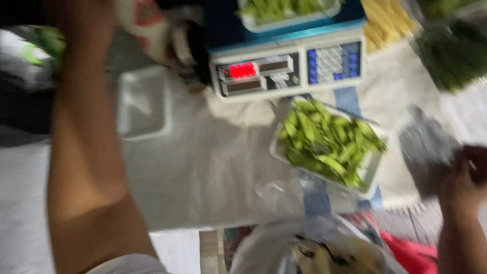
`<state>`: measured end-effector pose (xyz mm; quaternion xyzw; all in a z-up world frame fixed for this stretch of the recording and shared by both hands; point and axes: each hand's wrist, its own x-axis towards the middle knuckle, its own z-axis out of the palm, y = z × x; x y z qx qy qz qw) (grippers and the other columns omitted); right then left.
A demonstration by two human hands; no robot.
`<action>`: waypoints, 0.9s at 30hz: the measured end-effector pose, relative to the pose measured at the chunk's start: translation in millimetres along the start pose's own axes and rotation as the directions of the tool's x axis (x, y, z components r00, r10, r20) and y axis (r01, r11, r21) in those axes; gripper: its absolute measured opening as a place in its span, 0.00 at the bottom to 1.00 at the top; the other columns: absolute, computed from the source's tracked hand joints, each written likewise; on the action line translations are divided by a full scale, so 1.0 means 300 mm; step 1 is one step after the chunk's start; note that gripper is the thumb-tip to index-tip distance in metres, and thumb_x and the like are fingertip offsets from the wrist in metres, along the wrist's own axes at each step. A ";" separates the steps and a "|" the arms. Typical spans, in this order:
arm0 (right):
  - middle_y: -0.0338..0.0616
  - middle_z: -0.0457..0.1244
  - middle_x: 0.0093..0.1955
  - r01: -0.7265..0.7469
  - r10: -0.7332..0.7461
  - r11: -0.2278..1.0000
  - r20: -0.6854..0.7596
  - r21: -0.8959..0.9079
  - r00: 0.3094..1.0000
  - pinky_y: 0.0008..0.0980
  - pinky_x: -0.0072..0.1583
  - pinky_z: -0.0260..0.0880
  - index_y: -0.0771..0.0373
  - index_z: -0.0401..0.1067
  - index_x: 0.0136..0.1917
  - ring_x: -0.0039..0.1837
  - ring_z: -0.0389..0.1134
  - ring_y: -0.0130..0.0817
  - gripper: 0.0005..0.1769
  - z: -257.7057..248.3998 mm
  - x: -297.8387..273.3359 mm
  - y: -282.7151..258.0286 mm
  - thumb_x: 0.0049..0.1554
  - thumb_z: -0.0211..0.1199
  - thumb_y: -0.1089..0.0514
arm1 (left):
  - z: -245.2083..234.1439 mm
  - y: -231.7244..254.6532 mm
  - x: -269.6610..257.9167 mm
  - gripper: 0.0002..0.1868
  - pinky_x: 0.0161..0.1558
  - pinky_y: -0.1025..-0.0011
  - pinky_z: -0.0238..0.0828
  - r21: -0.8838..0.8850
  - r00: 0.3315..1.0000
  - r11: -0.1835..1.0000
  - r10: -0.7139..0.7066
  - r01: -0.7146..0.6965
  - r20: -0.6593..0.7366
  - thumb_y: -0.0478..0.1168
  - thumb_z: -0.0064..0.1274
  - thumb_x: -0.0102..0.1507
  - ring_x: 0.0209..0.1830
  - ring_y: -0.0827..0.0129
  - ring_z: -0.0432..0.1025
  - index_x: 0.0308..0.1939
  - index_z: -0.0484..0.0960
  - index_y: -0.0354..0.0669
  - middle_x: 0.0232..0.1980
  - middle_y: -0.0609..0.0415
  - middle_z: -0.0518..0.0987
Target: Portioning green beans into foam trays, weighing them on a digital scale, and wrapping each tray with plastic cling film.
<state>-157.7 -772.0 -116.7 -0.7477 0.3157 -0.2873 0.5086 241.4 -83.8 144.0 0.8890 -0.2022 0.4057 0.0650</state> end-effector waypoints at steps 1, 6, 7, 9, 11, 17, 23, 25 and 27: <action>0.32 0.62 0.57 0.105 -0.106 0.994 0.030 0.012 0.994 0.23 0.58 0.62 0.50 0.68 0.65 0.56 0.62 0.21 0.07 0.006 -0.029 -0.103 0.77 0.56 0.62 | -0.021 0.101 -0.084 0.15 0.51 0.47 0.66 -0.127 0.997 0.992 0.008 -0.018 -0.080 0.42 0.56 0.75 0.50 0.35 0.73 0.60 0.75 0.36 0.53 0.33 0.78; 0.48 0.66 0.55 0.225 -0.226 0.974 0.290 0.040 0.930 0.24 0.53 0.67 0.67 0.70 0.65 0.53 0.67 0.30 0.16 0.118 -0.058 -0.442 0.67 0.51 0.77 | -0.046 0.493 -0.205 0.26 0.72 0.52 0.61 -0.466 0.934 0.874 -0.040 -0.140 -0.356 0.21 0.46 0.71 0.64 0.41 0.69 0.71 0.61 0.37 0.65 0.33 0.70; 0.50 0.66 0.58 0.339 -0.274 0.939 0.477 -0.052 0.835 0.29 0.51 0.69 0.68 0.71 0.65 0.54 0.68 0.34 0.16 0.155 -0.084 -0.560 0.65 0.56 0.74 | -0.031 0.637 -0.271 0.18 0.59 0.62 0.72 -0.879 0.945 0.460 -0.326 0.122 -0.039 0.33 0.49 0.73 0.55 0.55 0.73 0.66 0.67 0.43 0.61 0.45 0.74; 0.52 0.65 0.62 0.465 -0.282 0.877 0.655 -0.120 0.701 0.34 0.49 0.71 0.68 0.71 0.66 0.54 0.69 0.38 0.18 0.224 -0.123 -0.732 0.62 0.61 0.71 | -0.060 0.860 -0.348 0.12 0.46 0.72 0.81 -0.926 0.854 -0.138 -0.361 0.350 0.376 0.45 0.50 0.74 0.46 0.70 0.76 0.60 0.73 0.50 0.58 0.57 0.77; 0.63 0.62 0.66 0.610 -0.042 0.674 0.803 -0.417 0.595 0.54 0.64 0.72 0.61 0.58 0.79 0.69 0.61 0.58 0.41 0.292 -0.173 -0.833 0.59 0.58 0.41 | -0.150 1.010 -0.377 0.13 0.30 0.80 0.77 -0.781 0.884 0.428 -0.104 0.454 0.457 0.37 0.54 0.68 0.39 0.72 0.74 0.57 0.74 0.46 0.57 0.54 0.79; 0.55 0.50 0.70 0.729 0.045 0.436 0.822 -0.528 0.568 0.63 0.69 0.55 0.45 0.44 0.83 0.70 0.52 0.59 0.61 0.423 -0.263 -0.776 0.46 0.58 0.19 | 0.144 1.055 -0.582 0.14 0.40 0.58 0.75 -0.536 0.909 0.777 -0.109 0.330 0.402 0.41 0.51 0.65 0.46 0.56 0.78 0.55 0.76 0.54 0.51 0.53 0.81; 0.56 0.53 0.69 0.783 -0.091 0.372 0.820 -0.498 0.565 0.59 0.69 0.56 0.50 0.50 0.83 0.70 0.52 0.55 0.59 0.447 -0.256 -0.733 0.47 0.61 0.23 | 0.134 1.030 -0.579 0.12 0.39 0.59 0.77 -0.614 0.838 0.643 -0.084 0.458 0.539 0.43 0.48 0.68 0.46 0.58 0.82 0.56 0.75 0.53 0.52 0.56 0.86; 0.50 0.54 0.67 0.823 -0.262 0.358 0.798 -0.442 0.543 0.56 0.63 0.62 0.46 0.58 0.79 0.67 0.57 0.52 0.54 0.459 -0.249 -0.642 0.45 0.64 0.27 | 0.126 1.008 -0.581 0.14 0.48 0.54 0.76 -0.588 0.776 0.621 -0.055 0.519 0.628 0.44 0.44 0.71 0.51 0.55 0.80 0.60 0.74 0.56 0.53 0.54 0.84; 0.44 0.56 0.64 0.860 -0.422 0.335 0.755 -0.385 0.502 0.53 0.57 0.68 0.43 0.66 0.74 0.64 0.62 0.49 0.48 0.467 -0.237 -0.583 0.42 0.67 0.30 | 0.117 0.992 -0.590 0.16 0.58 0.49 0.75 -0.549 0.701 0.600 -0.026 0.581 0.713 0.45 0.39 0.74 0.57 0.51 0.78 0.64 0.72 0.59 0.55 0.52 0.82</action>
